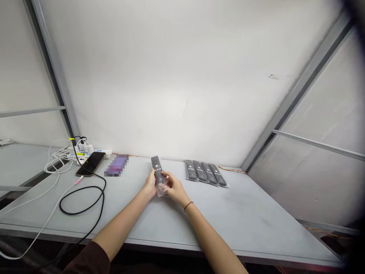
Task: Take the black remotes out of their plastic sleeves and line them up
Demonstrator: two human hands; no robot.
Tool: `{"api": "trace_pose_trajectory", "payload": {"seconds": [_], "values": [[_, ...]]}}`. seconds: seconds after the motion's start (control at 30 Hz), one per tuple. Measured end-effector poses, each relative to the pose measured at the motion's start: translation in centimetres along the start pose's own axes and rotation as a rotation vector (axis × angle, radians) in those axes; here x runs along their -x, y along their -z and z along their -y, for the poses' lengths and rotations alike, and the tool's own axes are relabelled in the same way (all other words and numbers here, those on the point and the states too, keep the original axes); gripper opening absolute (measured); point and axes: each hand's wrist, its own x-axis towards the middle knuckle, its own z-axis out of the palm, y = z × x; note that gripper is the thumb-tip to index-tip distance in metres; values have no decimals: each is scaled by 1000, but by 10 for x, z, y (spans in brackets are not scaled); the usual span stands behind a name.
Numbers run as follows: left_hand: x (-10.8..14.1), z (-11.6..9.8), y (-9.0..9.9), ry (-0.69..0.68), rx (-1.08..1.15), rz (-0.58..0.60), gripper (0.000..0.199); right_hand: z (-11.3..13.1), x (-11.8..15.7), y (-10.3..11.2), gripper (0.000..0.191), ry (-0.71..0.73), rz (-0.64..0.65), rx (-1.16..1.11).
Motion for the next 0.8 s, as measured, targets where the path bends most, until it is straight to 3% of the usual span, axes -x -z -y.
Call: {"api": "trace_pose_trajectory", "payload": {"seconds": [0.37, 0.5, 0.7, 0.8], "values": [[2, 7, -3, -54, -12, 21, 38, 0, 3, -1, 40, 2, -107, 163], [0, 3, -2, -49, -3, 69, 37, 0, 2, 2, 44, 55, -58, 175], [-7, -15, 4, -150, -20, -77, 19, 1, 2, 8, 39, 102, 14, 175], [-6, -22, 7, -159, -44, -73, 20, 3, 1, 13, 33, 75, 113, 136]]}}
